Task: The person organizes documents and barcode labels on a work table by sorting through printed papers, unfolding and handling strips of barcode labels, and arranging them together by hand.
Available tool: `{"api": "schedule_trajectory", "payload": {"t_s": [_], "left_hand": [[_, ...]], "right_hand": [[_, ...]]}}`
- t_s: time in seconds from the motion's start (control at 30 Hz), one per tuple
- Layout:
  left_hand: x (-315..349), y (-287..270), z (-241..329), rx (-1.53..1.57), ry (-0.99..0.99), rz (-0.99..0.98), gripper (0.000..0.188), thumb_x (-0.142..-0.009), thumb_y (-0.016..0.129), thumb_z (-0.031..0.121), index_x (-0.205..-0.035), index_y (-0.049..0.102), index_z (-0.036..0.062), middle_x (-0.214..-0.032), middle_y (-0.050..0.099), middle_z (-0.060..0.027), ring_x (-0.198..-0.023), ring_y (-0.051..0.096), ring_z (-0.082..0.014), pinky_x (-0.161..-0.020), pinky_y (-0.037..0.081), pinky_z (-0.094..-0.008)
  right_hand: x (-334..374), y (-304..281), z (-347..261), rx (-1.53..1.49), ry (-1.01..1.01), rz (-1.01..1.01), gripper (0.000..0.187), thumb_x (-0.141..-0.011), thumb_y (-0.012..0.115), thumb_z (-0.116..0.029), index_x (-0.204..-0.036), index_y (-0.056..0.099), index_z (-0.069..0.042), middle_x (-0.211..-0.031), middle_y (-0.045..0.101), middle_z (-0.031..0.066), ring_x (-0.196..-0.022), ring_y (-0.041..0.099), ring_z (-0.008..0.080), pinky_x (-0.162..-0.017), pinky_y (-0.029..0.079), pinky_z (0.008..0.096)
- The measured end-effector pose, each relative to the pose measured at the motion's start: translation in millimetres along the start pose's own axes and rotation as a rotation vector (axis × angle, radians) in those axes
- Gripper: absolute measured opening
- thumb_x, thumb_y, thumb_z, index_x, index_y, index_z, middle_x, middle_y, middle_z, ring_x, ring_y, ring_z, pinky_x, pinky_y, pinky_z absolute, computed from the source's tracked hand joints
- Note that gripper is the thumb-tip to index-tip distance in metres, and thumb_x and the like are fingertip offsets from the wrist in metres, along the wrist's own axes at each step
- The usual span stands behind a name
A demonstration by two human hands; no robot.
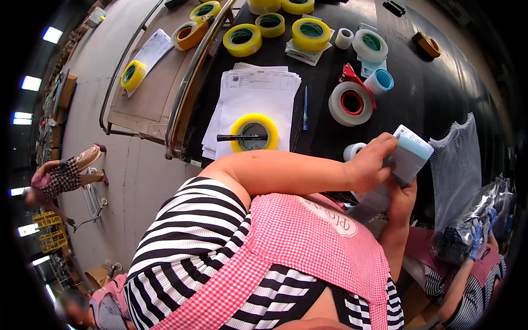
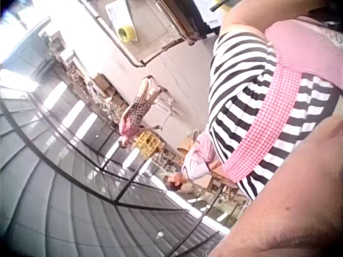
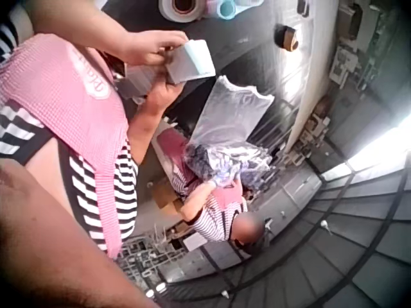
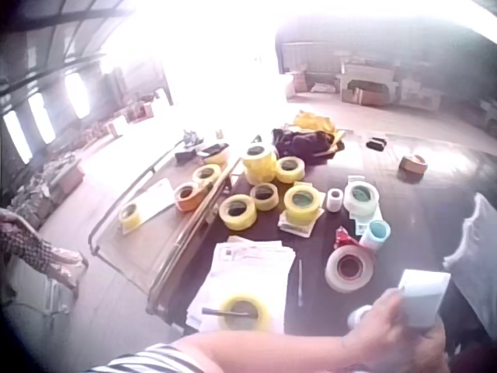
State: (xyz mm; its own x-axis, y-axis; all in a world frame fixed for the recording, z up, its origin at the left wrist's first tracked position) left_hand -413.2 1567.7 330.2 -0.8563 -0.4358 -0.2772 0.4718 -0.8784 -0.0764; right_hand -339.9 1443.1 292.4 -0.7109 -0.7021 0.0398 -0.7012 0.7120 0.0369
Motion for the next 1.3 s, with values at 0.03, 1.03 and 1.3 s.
{"api": "schedule_trajectory", "payload": {"t_s": [0.03,1.03,1.3], "left_hand": [[-0.1,-2.9,1.6,-0.018,-0.057,-0.123,0.053,-0.081,0.058,0.000,-0.132,0.044,0.0034,-0.117,0.048,-0.0144,-0.108,0.054,-0.0286,-0.095,0.045,-0.0326],[111.1,-328.3,-104.3,0.051,-0.333,-0.086,0.019,-0.080,0.057,-0.015,-0.082,0.058,0.0041,-0.114,0.067,-0.0121,-0.110,0.059,-0.0196,-0.097,0.045,-0.0303],[139.1,-317.4,-72.4,-0.033,-0.141,-0.189,0.016,-0.076,0.066,-0.008,-0.078,0.059,0.0063,-0.100,0.072,-0.0052,-0.116,0.059,-0.0254,-0.105,0.038,-0.0401]], "right_hand": [[-4.6,-8.2,9.8,-0.098,0.052,-0.028,0.042,-0.084,0.066,0.000,-0.124,0.053,-0.001,-0.116,0.060,0.0062,-0.105,0.058,0.0164,-0.093,0.045,0.0302],[-169.4,166.1,-31.4,0.438,0.103,-0.380,0.033,-0.080,0.066,-0.001,-0.113,0.064,-0.002,-0.103,0.068,0.0077,-0.094,0.064,0.0175,-0.086,0.050,0.0321],[-146.1,394.6,-34.7,0.926,-0.049,-1.130,0.045,-0.075,0.067,0.001,-0.119,0.059,-0.001,-0.103,0.068,0.0113,-0.094,0.063,0.0183,-0.088,0.049,0.0306]]}}
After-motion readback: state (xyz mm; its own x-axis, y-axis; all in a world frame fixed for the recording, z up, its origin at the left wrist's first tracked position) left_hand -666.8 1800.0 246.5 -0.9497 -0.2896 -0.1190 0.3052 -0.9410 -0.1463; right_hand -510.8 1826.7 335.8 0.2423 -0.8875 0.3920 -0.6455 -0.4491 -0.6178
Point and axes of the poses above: each hand's wrist, its own x-axis away from the middle knuckle, its own y-axis out of the palm, z = x × y, the point moved 10 cm from there along -x, towards the middle knuckle
